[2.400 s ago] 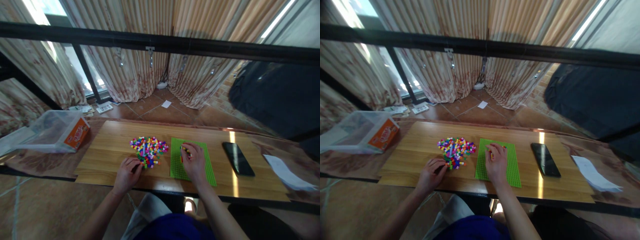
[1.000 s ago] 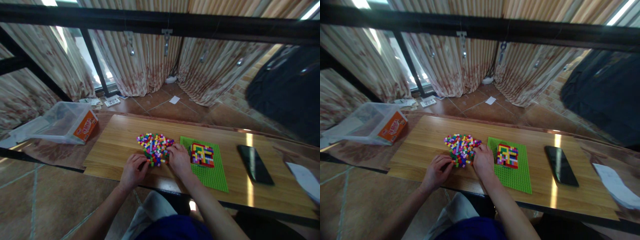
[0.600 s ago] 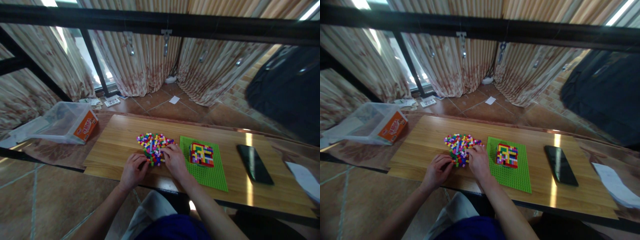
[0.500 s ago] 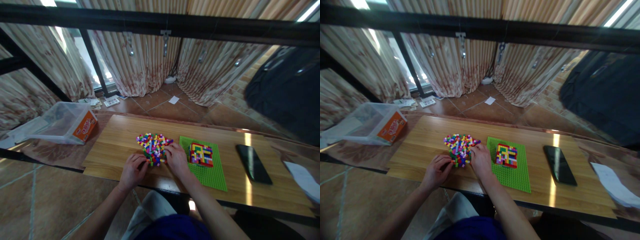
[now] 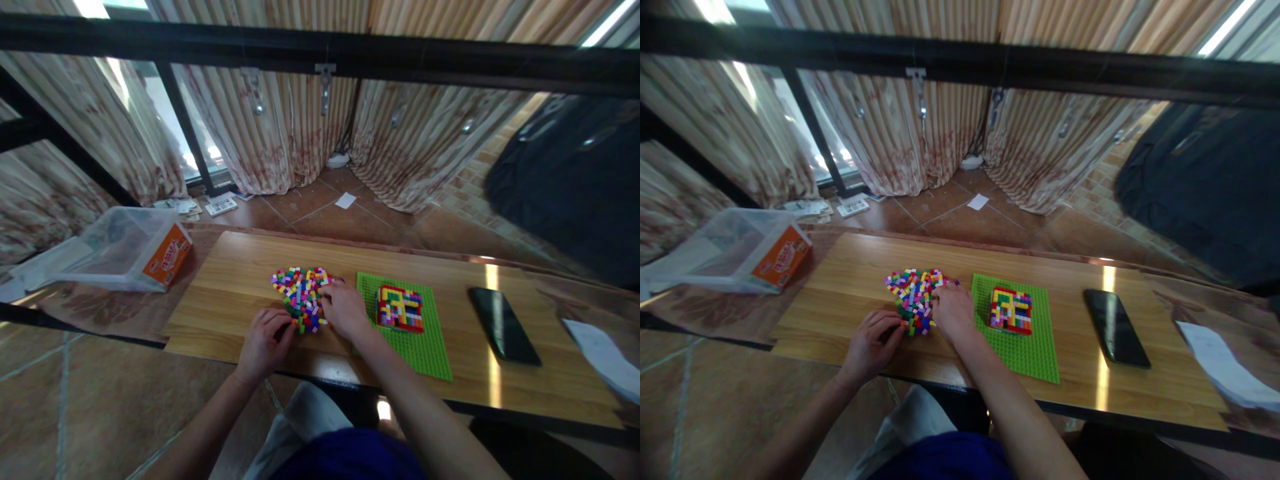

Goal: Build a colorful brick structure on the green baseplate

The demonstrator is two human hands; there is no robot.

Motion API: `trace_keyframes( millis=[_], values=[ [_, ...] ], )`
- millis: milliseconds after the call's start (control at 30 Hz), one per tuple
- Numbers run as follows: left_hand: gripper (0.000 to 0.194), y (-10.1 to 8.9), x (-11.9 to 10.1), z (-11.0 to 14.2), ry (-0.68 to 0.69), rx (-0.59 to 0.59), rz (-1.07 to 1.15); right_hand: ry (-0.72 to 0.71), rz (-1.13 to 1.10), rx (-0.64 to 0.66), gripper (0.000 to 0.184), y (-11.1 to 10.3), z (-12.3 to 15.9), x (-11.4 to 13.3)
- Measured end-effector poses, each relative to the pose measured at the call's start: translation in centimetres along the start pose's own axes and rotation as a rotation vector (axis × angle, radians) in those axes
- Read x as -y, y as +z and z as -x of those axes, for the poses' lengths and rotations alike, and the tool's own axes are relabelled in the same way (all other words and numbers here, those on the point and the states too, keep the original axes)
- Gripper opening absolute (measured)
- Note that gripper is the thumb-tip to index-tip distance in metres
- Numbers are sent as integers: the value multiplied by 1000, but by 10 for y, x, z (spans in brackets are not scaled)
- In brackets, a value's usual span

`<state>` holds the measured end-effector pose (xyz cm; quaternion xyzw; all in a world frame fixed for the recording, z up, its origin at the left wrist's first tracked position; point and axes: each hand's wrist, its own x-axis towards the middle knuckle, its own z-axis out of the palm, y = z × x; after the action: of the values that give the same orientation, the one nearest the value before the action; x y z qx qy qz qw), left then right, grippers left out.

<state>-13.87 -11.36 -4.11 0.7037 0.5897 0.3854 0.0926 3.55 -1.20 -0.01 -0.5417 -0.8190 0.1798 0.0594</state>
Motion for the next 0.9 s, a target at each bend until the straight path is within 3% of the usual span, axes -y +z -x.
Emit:
trace_keyframes(
  millis=[200, 500, 700, 900],
  values=[
    [7, 0, 2, 1, -6, 11, 2, -31, 73, 62, 26, -5, 0, 0],
    [8, -1, 1, -1, 15, -1, -5, -15, 84, -9, 23, 2, 2, 4],
    [7, -2, -1, -2, 25, 1, -9, -52, -220, -241, 21, -3, 20, -5],
    [6, -1, 3, -2, 66, -24, -47, -77, -505, -344, 24, -10, 56, -17]
  ],
)
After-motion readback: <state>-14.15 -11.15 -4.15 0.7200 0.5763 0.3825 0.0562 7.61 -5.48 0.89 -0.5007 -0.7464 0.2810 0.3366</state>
